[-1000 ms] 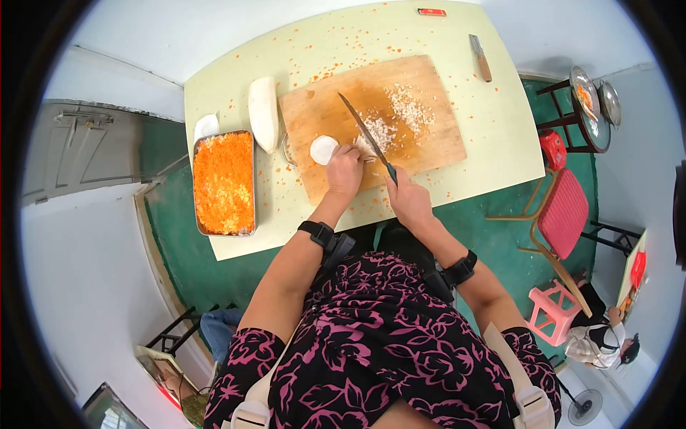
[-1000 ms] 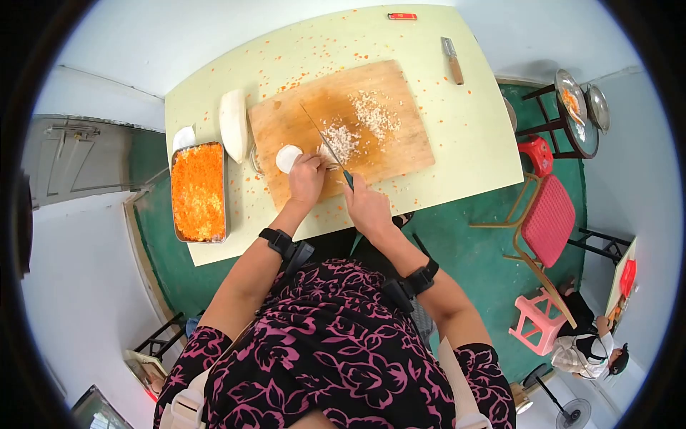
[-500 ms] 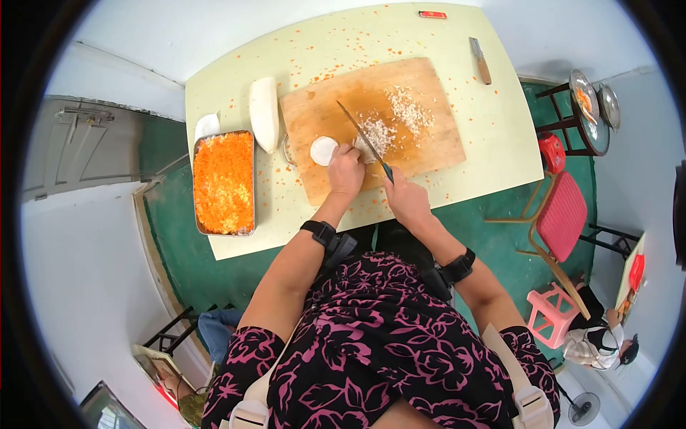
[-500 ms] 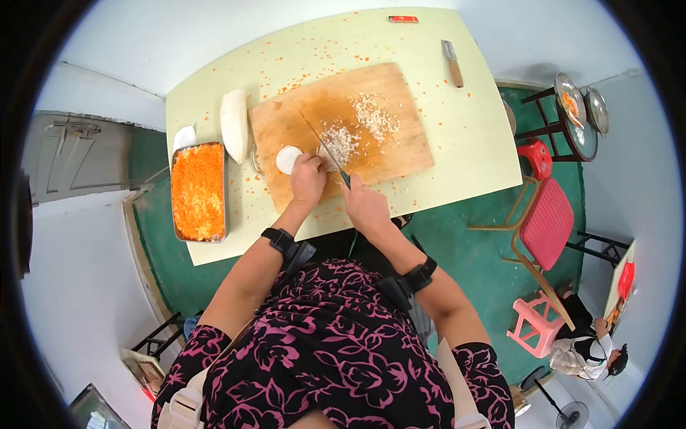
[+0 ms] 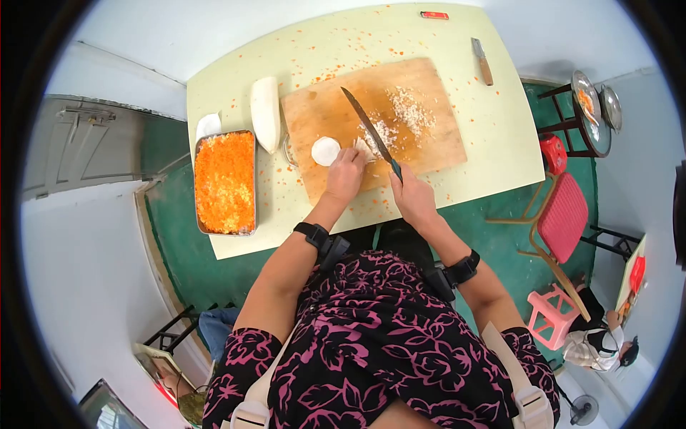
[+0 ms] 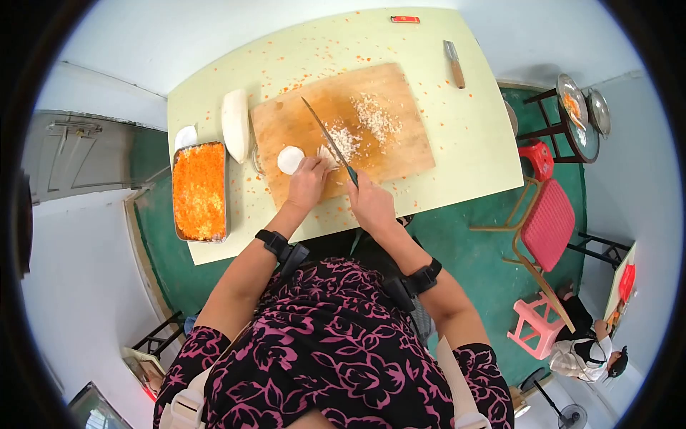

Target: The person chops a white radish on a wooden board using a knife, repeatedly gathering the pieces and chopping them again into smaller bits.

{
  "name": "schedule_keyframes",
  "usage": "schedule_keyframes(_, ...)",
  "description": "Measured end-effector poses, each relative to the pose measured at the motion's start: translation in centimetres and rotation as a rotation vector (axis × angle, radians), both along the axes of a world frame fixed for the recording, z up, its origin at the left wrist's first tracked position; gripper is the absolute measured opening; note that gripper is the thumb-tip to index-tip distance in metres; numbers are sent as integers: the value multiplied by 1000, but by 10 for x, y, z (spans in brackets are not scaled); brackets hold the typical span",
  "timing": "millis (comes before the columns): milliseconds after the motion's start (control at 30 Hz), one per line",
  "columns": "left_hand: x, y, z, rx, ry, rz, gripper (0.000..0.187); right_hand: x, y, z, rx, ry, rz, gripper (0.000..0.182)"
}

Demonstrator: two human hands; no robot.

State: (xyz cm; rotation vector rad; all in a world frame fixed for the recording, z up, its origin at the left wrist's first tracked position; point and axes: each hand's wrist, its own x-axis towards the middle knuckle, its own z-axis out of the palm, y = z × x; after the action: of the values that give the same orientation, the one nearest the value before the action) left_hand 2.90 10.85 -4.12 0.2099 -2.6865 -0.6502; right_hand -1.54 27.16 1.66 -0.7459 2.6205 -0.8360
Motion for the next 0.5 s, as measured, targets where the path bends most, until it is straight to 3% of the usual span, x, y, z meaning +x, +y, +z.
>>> schedule_keyframes(133,-3,-2,-7,-9,63,-19,13,5,1,-7,-63,70,6,33)
schedule_keyframes(233,-4,-1,-8,-20,113,-22,13,2,0,-14,179,-77,97,33)
schedule_keyframes(433,-4,1,-8,13,37,6,12,-1,-4,3,35,-23,31,31)
schedule_keyframes(500,-4,0,-8,-10,45,12,10,-1,-5,-8,125,-70,71,32)
